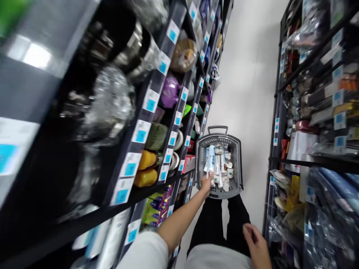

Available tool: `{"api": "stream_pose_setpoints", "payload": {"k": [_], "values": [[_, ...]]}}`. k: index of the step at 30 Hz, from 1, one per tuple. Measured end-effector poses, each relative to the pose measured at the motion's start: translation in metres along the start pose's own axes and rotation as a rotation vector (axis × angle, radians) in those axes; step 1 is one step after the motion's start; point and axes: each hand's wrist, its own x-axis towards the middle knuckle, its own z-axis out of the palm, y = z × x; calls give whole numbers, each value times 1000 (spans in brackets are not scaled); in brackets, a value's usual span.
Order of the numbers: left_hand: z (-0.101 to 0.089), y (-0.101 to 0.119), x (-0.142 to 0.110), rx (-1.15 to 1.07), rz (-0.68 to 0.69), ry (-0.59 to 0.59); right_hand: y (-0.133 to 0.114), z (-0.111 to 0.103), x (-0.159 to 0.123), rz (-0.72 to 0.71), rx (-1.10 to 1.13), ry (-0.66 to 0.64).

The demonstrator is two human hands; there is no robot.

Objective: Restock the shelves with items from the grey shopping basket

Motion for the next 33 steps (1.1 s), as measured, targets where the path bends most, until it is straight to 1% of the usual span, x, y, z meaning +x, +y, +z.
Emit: {"api": "stream_pose_setpoints", "payload": {"k": [3, 5, 7, 10, 13, 15, 17, 20, 24, 28, 30, 33], "values": [[-23, 14, -77, -236, -12, -243, -56, 12, 2, -140, 76, -63], [-40, 19, -126, -361, 10, -352, -90, 22, 3, -206, 140, -110], [-53, 21, -170, -521, 35, -436, -120, 32, 2, -256, 199, -171], [-66, 22, -224, -770, 99, -502, -156, 45, -8, -278, 291, -323], [-71, 21, -262, -863, 206, -454, -184, 54, -25, -226, 354, -498], [-72, 17, -279, -878, 270, -393, -196, 57, -37, -189, 357, -614], [-69, 9, -288, -873, 322, -330, -204, 58, -47, -179, 329, -710], [-59, -9, -293, -889, 379, -243, -206, 58, -55, -214, 216, -799], [-51, -30, -293, -970, 432, -144, -202, 63, -57, -272, -18, -908], [-56, -48, -304, -984, 466, -67, -196, 71, -64, -343, -255, -1011], [-62, -58, -312, -955, 480, -28, -192, 74, -70, -409, -375, -1046], [-72, -75, -324, -904, 490, 3, -185, 82, -82, -465, -502, -1086]]}}
